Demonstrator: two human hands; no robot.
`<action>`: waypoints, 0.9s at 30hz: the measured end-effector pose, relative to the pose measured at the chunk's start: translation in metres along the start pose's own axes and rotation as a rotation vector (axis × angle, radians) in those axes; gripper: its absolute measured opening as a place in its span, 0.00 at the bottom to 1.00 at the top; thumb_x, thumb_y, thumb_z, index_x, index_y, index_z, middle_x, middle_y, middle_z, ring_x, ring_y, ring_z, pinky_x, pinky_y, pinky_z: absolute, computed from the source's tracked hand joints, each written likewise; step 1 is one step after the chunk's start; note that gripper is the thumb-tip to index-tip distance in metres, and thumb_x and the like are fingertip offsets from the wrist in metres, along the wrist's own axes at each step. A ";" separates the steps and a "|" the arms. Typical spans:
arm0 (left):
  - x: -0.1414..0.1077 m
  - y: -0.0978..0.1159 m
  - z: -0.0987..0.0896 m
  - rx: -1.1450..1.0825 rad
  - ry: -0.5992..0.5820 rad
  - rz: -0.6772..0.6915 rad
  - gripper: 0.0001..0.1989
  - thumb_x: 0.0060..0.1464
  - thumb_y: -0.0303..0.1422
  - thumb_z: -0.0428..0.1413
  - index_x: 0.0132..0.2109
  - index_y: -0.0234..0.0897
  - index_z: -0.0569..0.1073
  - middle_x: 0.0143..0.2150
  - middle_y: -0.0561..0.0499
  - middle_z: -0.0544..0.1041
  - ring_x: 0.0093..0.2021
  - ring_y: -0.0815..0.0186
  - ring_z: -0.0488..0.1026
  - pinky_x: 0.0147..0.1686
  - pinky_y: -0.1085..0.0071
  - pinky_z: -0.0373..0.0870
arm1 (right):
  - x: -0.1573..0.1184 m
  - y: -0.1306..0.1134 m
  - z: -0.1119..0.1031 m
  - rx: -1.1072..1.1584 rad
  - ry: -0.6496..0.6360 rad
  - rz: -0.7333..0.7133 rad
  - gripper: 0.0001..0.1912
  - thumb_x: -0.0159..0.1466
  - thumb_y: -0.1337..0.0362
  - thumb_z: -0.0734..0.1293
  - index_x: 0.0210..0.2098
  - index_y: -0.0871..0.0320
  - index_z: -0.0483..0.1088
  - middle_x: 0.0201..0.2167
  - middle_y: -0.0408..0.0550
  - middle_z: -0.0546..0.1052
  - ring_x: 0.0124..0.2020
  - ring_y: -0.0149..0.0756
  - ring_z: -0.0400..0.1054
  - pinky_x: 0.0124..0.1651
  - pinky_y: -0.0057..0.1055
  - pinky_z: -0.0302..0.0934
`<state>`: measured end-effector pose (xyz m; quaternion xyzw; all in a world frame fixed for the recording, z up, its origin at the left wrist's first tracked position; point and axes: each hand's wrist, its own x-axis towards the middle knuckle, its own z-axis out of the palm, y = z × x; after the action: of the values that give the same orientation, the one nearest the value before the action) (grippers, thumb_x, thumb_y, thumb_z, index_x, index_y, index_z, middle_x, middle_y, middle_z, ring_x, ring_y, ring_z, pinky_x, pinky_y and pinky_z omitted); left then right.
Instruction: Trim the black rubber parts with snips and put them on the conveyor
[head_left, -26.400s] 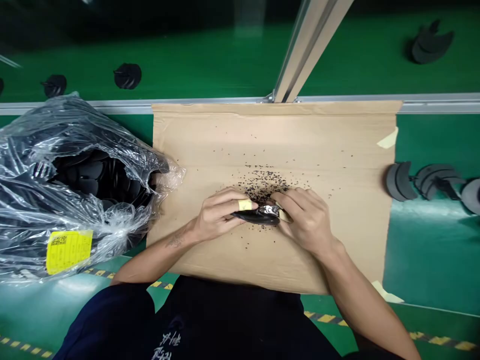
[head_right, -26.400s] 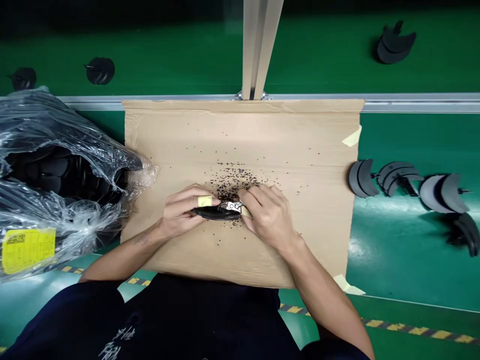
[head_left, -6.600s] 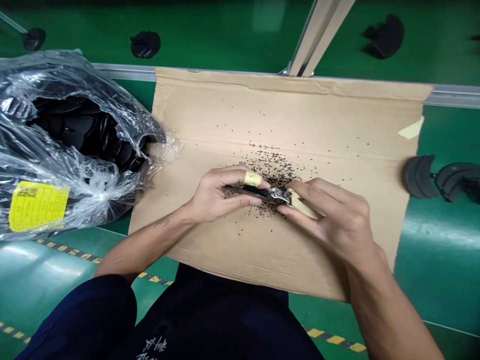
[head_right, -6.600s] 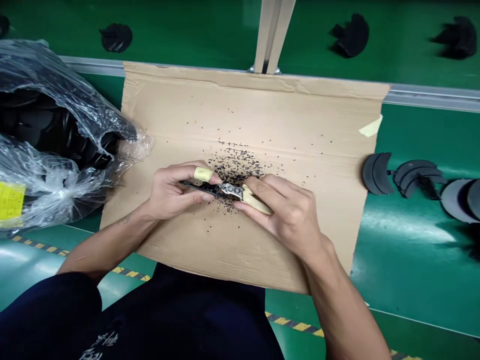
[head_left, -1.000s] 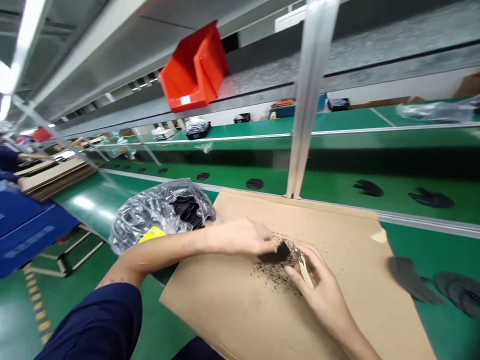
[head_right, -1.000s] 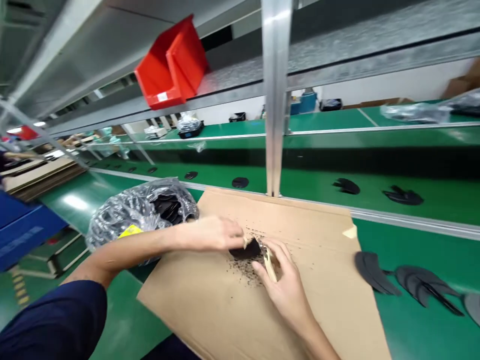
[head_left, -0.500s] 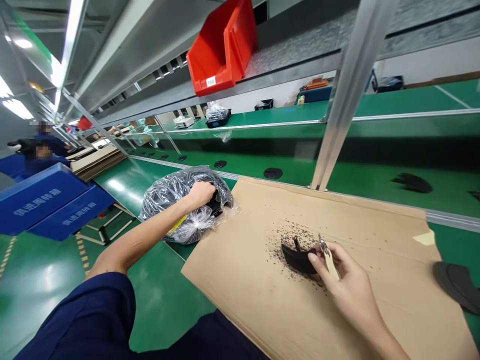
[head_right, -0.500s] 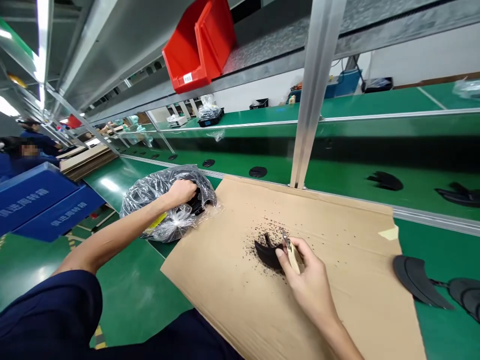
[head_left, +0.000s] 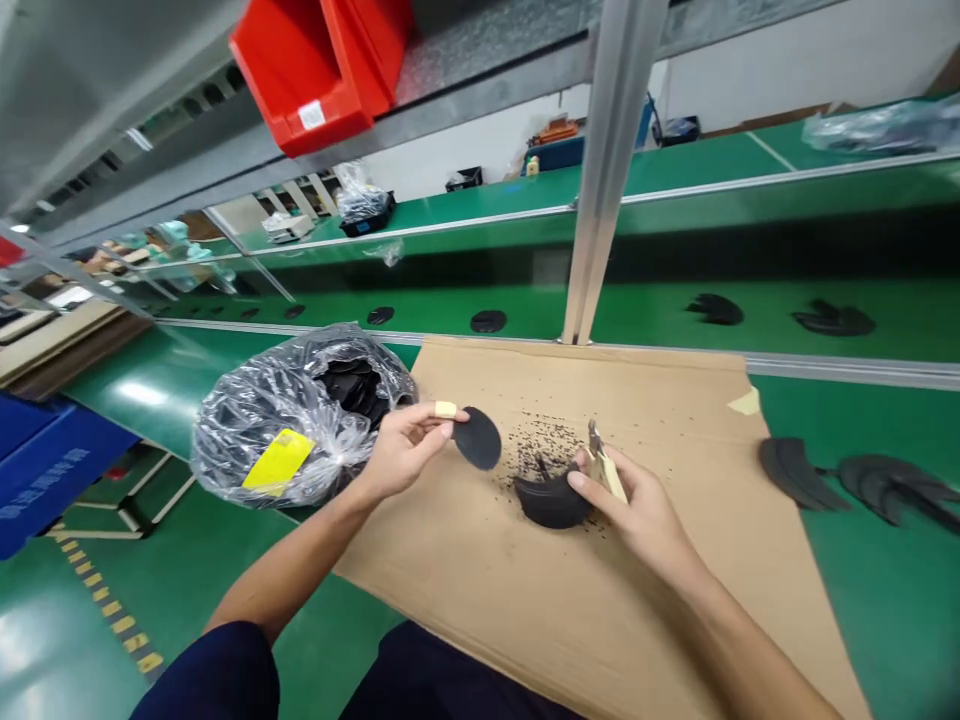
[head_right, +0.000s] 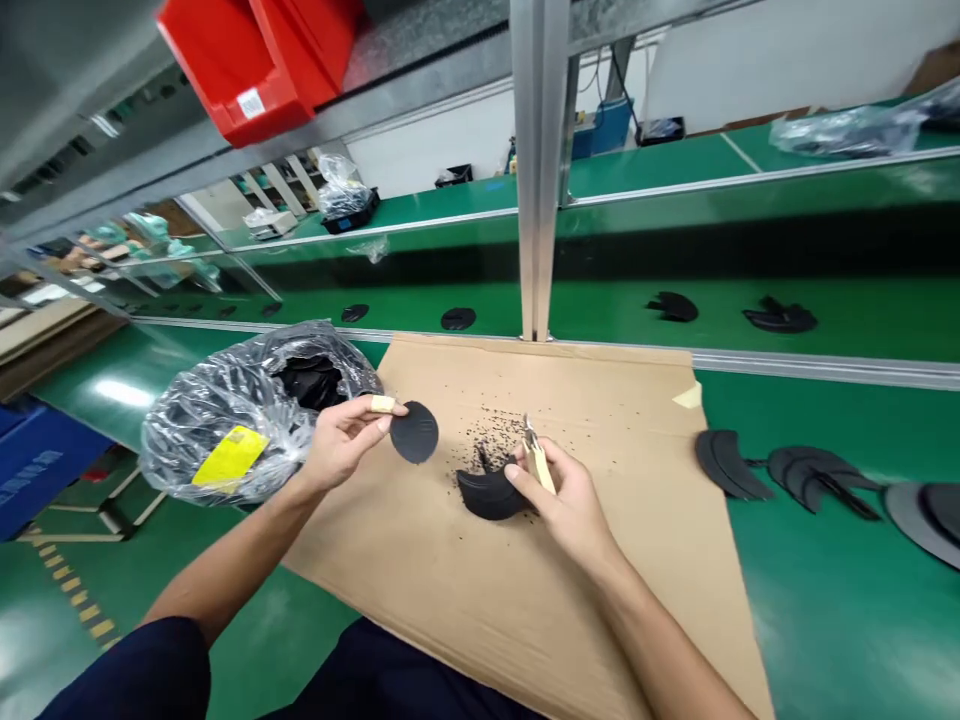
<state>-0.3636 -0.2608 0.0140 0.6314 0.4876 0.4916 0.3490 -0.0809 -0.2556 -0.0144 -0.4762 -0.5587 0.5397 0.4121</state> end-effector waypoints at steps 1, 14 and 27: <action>-0.001 -0.005 0.016 -0.080 -0.027 -0.009 0.20 0.59 0.48 0.60 0.43 0.33 0.79 0.40 0.43 0.83 0.38 0.63 0.81 0.39 0.70 0.80 | -0.001 0.000 0.000 0.019 -0.016 0.029 0.23 0.54 0.43 0.74 0.34 0.56 0.71 0.29 0.44 0.73 0.31 0.37 0.68 0.36 0.32 0.65; -0.013 -0.027 0.079 0.082 -0.356 0.212 0.16 0.66 0.31 0.53 0.59 0.39 0.73 0.51 0.42 0.78 0.51 0.60 0.76 0.49 0.65 0.76 | -0.008 0.005 0.005 0.046 -0.056 0.153 0.23 0.54 0.43 0.76 0.36 0.56 0.75 0.33 0.46 0.78 0.34 0.37 0.71 0.41 0.35 0.69; -0.023 -0.029 0.082 0.245 -0.304 0.384 0.21 0.66 0.27 0.53 0.64 0.39 0.68 0.50 0.44 0.76 0.49 0.62 0.77 0.48 0.67 0.79 | -0.013 0.005 0.011 -0.044 0.008 0.133 0.20 0.58 0.45 0.75 0.38 0.55 0.75 0.35 0.47 0.80 0.38 0.40 0.75 0.44 0.36 0.72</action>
<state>-0.2932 -0.2714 -0.0412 0.8162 0.3569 0.3859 0.2398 -0.0886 -0.2704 -0.0195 -0.5236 -0.5359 0.5514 0.3669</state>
